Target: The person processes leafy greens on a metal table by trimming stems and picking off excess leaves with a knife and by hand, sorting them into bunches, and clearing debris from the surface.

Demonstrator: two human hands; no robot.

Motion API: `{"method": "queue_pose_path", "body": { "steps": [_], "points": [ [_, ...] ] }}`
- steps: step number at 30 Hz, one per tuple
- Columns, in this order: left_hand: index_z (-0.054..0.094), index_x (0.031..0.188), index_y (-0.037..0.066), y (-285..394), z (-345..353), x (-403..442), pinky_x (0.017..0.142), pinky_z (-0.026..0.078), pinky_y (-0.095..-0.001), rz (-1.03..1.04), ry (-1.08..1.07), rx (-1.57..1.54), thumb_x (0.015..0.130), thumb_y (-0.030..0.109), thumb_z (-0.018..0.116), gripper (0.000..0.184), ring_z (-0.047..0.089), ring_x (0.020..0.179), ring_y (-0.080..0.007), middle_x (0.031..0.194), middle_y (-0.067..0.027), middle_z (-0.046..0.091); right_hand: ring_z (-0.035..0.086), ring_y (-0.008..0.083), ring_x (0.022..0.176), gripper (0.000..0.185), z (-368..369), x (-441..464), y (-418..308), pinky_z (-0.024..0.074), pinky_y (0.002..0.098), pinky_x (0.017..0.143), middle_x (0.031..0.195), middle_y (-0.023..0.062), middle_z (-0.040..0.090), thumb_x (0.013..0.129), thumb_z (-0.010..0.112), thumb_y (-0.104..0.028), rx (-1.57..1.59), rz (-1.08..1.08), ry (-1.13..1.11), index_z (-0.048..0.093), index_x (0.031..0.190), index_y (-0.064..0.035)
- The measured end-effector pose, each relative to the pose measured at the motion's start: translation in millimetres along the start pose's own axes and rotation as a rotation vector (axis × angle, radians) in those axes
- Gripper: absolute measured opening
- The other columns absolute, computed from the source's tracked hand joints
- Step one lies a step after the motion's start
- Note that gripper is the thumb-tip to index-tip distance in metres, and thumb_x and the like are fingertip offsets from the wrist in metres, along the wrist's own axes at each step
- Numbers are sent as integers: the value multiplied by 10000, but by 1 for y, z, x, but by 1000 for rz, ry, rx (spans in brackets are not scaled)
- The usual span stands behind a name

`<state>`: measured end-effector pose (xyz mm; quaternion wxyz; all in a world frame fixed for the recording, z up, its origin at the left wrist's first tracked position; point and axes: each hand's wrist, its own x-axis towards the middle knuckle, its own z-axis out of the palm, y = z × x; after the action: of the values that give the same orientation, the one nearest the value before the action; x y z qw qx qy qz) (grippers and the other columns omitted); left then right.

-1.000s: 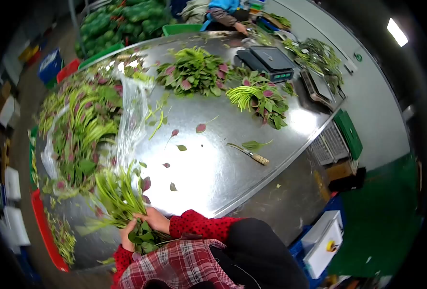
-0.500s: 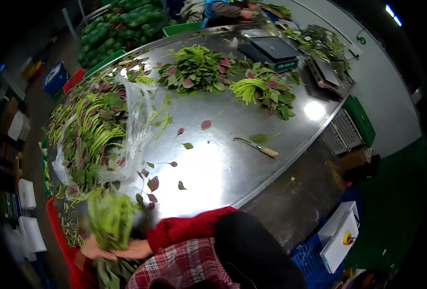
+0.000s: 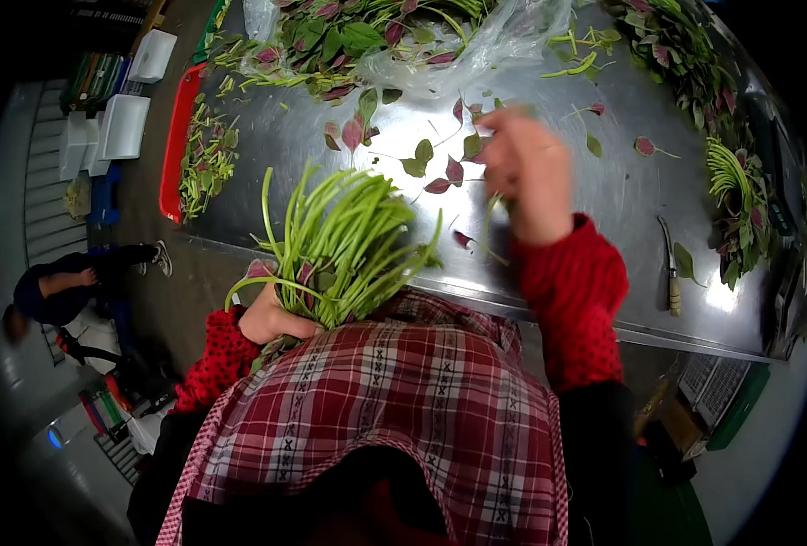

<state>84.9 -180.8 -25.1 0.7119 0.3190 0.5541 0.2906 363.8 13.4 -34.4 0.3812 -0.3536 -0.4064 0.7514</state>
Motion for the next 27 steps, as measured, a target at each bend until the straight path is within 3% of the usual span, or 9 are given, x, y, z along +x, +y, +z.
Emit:
{"method": "queue_pose_path", "body": {
  "steps": [4, 6, 10, 12, 16, 19, 23, 25, 27],
  "points": [
    [536, 1203, 10, -3, -6, -4, 845, 439, -276, -39, -54, 69, 605, -10, 756, 637, 543, 934, -126, 1004, -22, 592, 579, 68, 647, 204, 81, -35, 51, 478, 227, 616, 725, 25, 655, 907, 617, -189, -838, -578, -249, 648, 1026, -27],
    [540, 1180, 9, -1, -2, -9, 839, 440, -278, -16, -8, 68, 607, -15, 751, 611, 539, 922, -124, 987, -18, 587, 618, 84, 748, 159, 76, -14, 55, 507, 256, 688, 838, 53, 693, 872, 651, -115, -570, -39, -229, 676, 996, -19],
    [542, 1161, 15, 0, -1, -12, 849, 436, -286, 9, 18, 93, 608, -25, 749, 591, 530, 927, -125, 981, -19, 579, 611, 127, 589, 171, 91, -28, 27, 499, 296, 543, 704, 78, 663, 810, 712, -145, -771, -367, -469, 675, 869, 11],
    [520, 1228, 25, -5, -2, -12, 903, 424, -297, 19, 45, 49, 598, -24, 761, 677, 535, 988, -144, 1048, -41, 588, 635, 145, 617, 169, 114, -41, 57, 503, 299, 561, 680, 88, 656, 795, 737, -152, -970, -255, -503, 675, 806, 5],
    [493, 1282, 7, -6, -10, -14, 951, 414, -308, -16, -2, -114, 577, -11, 794, 766, 542, 1050, -156, 1129, -59, 600, 644, 117, 697, 120, 92, -16, 56, 506, 255, 664, 771, 57, 702, 843, 677, -115, -435, 67, -454, 701, 831, 2],
    [482, 1303, -4, -4, -6, -19, 954, 413, -307, 69, 42, -23, 587, 2, 796, 782, 538, 1056, -151, 1147, -59, 602, 593, 77, 664, 156, 60, -1, 32, 477, 243, 612, 730, 54, 674, 842, 684, -125, -243, 77, -49, 683, 759, 7],
    [505, 1274, -18, -4, -7, -10, 939, 422, -296, 103, -18, 123, 604, -2, 789, 727, 545, 1044, -148, 1140, -64, 607, 591, 152, 573, 214, 98, -27, 51, 461, 323, 505, 613, 110, 621, 820, 704, -153, -878, -123, -418, 607, 759, 27],
    [486, 1287, -24, -1, -6, -12, 945, 427, -306, 63, -16, 124, 610, -5, 777, 738, 559, 1050, -162, 1152, -81, 610, 587, 161, 567, 144, 95, -19, 75, 465, 332, 502, 635, 55, 626, 806, 688, -107, -661, -489, -379, 624, 804, 23],
    [460, 1306, -22, -8, -6, -16, 954, 431, -329, 104, 32, -139, 609, -25, 752, 756, 575, 1061, -186, 1158, -94, 614, 567, 132, 562, 77, 55, 11, 58, 457, 299, 504, 665, 14, 617, 817, 659, -67, -286, -183, -64, 651, 840, 6]
  ]
}}
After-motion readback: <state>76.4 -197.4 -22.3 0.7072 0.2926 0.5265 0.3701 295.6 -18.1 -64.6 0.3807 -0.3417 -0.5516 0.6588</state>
